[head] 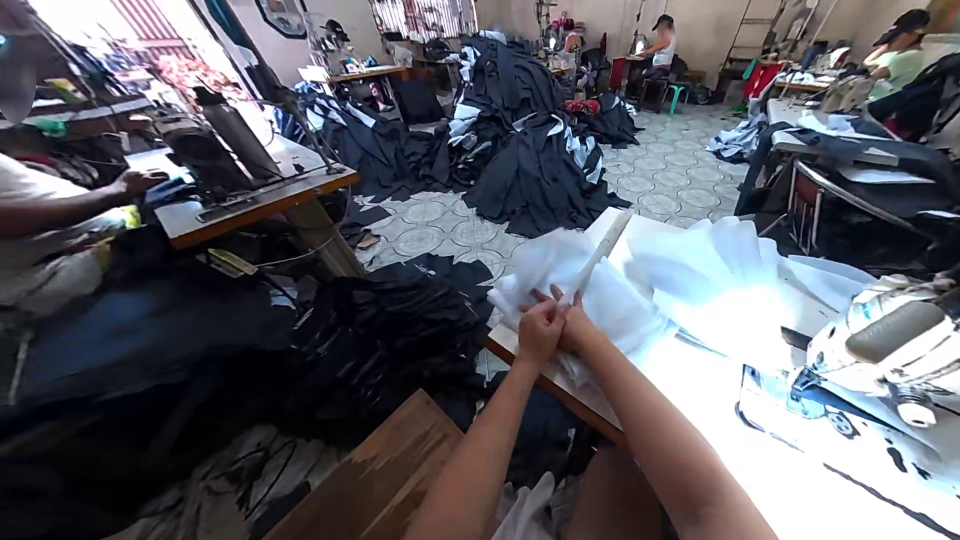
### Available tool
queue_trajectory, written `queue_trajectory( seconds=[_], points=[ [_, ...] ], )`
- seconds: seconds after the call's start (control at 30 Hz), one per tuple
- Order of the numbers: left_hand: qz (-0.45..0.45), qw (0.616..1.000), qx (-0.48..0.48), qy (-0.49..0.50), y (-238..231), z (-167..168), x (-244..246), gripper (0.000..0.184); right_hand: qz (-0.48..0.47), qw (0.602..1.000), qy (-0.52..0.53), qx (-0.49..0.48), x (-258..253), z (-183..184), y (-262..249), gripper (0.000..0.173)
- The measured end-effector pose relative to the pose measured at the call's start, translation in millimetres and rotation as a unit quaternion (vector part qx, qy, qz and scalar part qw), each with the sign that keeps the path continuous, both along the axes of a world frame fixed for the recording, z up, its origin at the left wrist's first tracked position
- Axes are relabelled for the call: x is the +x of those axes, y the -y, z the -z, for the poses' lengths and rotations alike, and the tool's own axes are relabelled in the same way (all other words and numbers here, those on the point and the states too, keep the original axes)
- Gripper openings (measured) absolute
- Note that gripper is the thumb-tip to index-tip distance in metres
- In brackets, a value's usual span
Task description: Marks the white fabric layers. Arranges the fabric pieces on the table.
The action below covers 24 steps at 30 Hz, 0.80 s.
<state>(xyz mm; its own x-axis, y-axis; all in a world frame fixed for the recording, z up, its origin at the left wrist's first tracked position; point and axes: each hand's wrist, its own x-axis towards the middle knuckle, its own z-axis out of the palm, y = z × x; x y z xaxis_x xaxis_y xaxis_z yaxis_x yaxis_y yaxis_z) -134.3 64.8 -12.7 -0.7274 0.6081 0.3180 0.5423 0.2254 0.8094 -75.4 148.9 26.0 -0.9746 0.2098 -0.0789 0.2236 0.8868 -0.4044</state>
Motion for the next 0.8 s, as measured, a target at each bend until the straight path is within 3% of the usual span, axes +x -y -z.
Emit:
queue_trajectory(
  seconds=[0.03, 0.07, 0.1, 0.13, 0.27, 0.37, 0.43, 0.47, 0.57, 0.63, 0.73, 0.8],
  points=[
    [-0.003, 1.0, -0.016, -0.008, -0.6, 0.1, 0.0, 0.039, 0.014, 0.99, 0.133, 0.043, 1.5, -34.5, 11.1, 0.05],
    [-0.006, 0.999, -0.029, -0.021, -1.5, 0.0, -0.1, 0.041, 0.027, 0.992, 0.118, 0.043, 0.5, -33.9, 10.8, 0.05],
    [-0.01, 0.999, -0.037, -0.025, -1.1, -3.5, 2.4, 0.041, 0.029, 0.999, 0.001, 0.038, -5.0, -3.0, 0.7, 0.05],
    [-0.016, 0.999, -0.048, -0.012, -0.2, -7.6, 4.5, 0.04, 0.031, 0.997, -0.051, 0.044, -11.9, 18.3, -8.9, 0.052],
    [-0.029, 0.991, -0.118, 0.06, -0.6, -17.8, 0.6, 0.038, 0.094, 0.992, 0.054, 0.066, -11.7, 7.3, -8.5, 0.06],
    [-0.005, 0.976, -0.207, 0.068, -1.7, -25.0, -1.1, 0.043, 0.029, 0.989, 0.131, 0.064, 34.2, -25.6, 3.0, 0.064],
    [-0.011, 0.978, -0.198, 0.062, -1.6, -24.1, -1.5, 0.04, -0.074, 0.995, 0.061, -0.015, 99.3, -36.8, 16.5, 0.058],
    [-0.016, 0.985, -0.162, 0.057, -0.7, -19.8, -2.3, 0.036, -0.129, 0.986, 0.019, -0.103, 137.9, -36.2, 24.6, 0.05],
    [-0.03, 0.998, -0.051, 0.026, 0.5, -8.1, -4.1, 0.033, -0.205, 0.891, 0.097, -0.394, 245.4, -15.1, 43.4, 0.035],
    [-0.027, 0.999, -0.036, -0.009, 2.5, -2.7, -3.6, 0.033, -0.135, 0.855, 0.133, -0.483, 310.7, 26.4, 40.4, 0.035],
    [0.012, 0.998, -0.031, -0.057, 6.5, 17.4, -9.2, 0.037, 0.153, 0.844, 0.003, -0.514, 427.6, 69.1, 32.5, 0.032],
    [0.068, 0.993, -0.065, -0.071, 7.3, 27.1, -11.0, 0.041, 0.382, 0.785, -0.11, -0.475, 509.2, 74.5, 34.5, 0.031]
  ],
)
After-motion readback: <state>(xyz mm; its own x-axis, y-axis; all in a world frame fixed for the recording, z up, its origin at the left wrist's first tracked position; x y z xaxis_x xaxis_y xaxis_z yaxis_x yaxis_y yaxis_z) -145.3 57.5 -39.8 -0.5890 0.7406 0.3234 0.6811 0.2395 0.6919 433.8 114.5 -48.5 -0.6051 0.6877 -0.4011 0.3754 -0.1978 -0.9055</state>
